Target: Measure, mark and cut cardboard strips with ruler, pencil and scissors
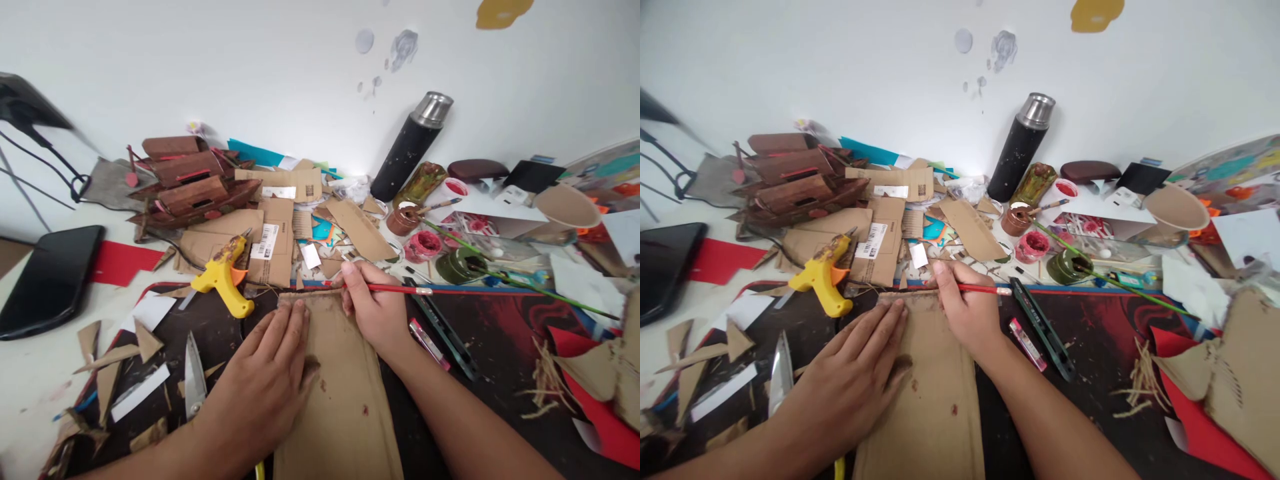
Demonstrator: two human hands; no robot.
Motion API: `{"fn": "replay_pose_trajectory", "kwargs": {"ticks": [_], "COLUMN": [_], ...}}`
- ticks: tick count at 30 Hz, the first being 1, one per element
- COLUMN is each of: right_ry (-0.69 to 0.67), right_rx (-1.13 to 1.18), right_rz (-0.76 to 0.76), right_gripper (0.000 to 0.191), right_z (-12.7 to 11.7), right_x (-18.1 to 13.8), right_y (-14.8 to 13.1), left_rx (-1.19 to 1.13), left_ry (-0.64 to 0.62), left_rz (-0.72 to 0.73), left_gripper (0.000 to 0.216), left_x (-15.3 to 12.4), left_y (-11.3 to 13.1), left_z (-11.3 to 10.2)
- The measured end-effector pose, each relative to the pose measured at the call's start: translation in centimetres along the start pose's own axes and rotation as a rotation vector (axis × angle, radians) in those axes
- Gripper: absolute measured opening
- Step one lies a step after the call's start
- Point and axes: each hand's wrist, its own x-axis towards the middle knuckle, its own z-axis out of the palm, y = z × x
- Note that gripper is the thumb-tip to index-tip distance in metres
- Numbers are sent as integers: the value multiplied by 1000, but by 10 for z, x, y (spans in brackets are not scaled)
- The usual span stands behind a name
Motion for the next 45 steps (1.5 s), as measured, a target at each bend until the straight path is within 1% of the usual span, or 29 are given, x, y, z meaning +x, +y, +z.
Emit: {"fn": "replay_pose_trajectory", "kwargs": {"ticks": [5, 11, 17, 23, 31, 40, 45], "right_ry": [1, -73, -58, -71, -82, -92, -92], "right_rx": [41, 0, 26, -54, -73, -67, -72], "right_rz": [-7, -7, 18, 3, 22, 25, 34], "right_gripper": [47, 50, 51, 48, 45, 45, 46], "right_z": [5, 11, 3, -3, -4, -4, -4], "right_x": [-3, -7, -5, -8, -7, -8, -7], "right_y": [-7, -9, -3, -3, -4, -5, -4], "left_rx": [40, 14, 21, 28, 18, 25, 47], "left_ry": [-8, -8, -31, -23, -44, -75, -62], "left_rz": [18, 29, 25, 31, 56, 41, 54], "left_gripper": [58, 58, 57, 58, 58, 59, 55], "left_x": [0, -2, -5, -3, -5, -5, -2], "left_y": [-1, 0, 0, 0, -1, -1, -2], "left_z": [-1, 2, 3, 1, 1, 0, -2]}}
